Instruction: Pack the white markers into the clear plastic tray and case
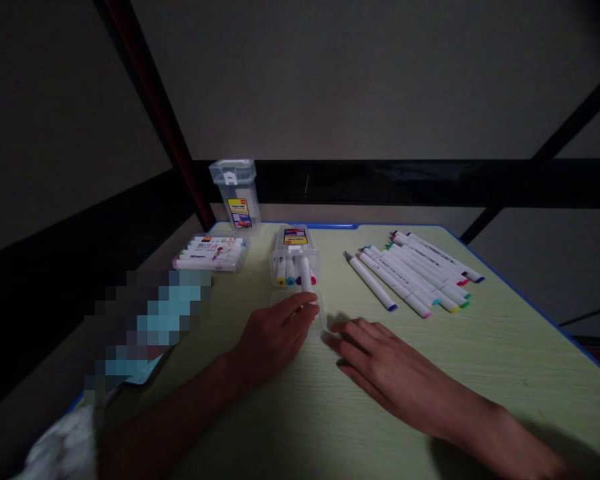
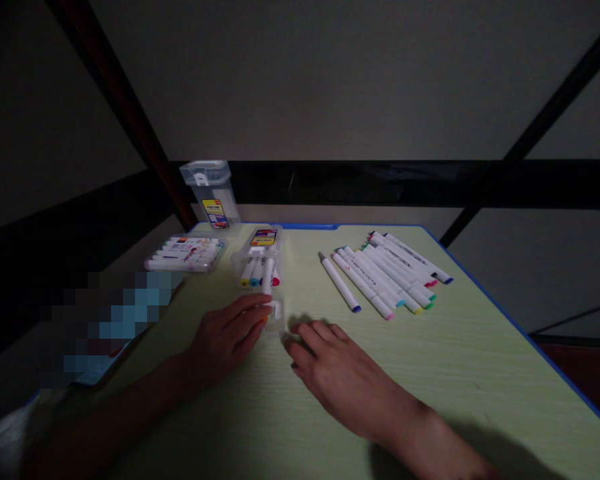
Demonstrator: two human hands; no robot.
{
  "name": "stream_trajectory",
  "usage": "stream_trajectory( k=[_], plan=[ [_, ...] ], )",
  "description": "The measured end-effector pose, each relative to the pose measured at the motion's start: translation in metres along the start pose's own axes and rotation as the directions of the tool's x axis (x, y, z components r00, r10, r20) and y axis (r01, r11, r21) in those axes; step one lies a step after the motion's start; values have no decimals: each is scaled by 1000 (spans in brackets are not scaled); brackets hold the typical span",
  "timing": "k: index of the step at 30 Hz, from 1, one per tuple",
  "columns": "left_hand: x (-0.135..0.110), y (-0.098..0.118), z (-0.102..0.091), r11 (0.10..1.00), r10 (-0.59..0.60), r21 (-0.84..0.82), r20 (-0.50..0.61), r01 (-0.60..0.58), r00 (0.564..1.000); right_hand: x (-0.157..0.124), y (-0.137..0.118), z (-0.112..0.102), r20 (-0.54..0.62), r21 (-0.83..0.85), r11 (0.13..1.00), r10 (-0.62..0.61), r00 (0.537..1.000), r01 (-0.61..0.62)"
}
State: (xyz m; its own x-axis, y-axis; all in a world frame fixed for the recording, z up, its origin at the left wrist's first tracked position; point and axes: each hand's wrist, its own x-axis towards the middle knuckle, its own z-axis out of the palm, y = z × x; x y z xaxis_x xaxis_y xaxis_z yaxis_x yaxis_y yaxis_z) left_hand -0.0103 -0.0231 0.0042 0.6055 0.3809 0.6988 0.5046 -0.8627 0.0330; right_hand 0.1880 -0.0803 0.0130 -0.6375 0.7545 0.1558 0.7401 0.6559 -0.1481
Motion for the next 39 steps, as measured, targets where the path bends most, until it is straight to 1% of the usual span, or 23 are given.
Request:
stream_trajectory(
  k=[6,9,13,18,23,26,31,39],
  plan=[
    [5,5,-2,997,71,-9,68,-71,995,0,1,0,-8,-4,1000,-3,1000,3],
    [6,6,-3,996,84,-16,80,-83,993,0,2,0,-29,-8,1000,-7,1000,7],
    [5,4,-2,997,68,-35,73,-65,995,0,2,1,-59,-27,1000,-6,998,4],
    [2,1,0,998,38,-42,41,-36,998,0,2,0,-14,-21,1000,2,1000,-2],
    [1,0,1,998,12,-63,22,-11,1000,0,1,1,-14,-19,1000,6,1000,-7],
    [0,-1,1,999,-2,-46,41,4,999,0,1,1,-20,-20,1000,7,1000,-8],
    [1,-1,-1,1000,-18,-4,8,18,1000,0,1,1,-47,-24,1000,-4,999,3],
    [1,-1,0,999,-33,0,17,33,999,0,1,1,-67,-18,1000,-8,998,7]
  ],
)
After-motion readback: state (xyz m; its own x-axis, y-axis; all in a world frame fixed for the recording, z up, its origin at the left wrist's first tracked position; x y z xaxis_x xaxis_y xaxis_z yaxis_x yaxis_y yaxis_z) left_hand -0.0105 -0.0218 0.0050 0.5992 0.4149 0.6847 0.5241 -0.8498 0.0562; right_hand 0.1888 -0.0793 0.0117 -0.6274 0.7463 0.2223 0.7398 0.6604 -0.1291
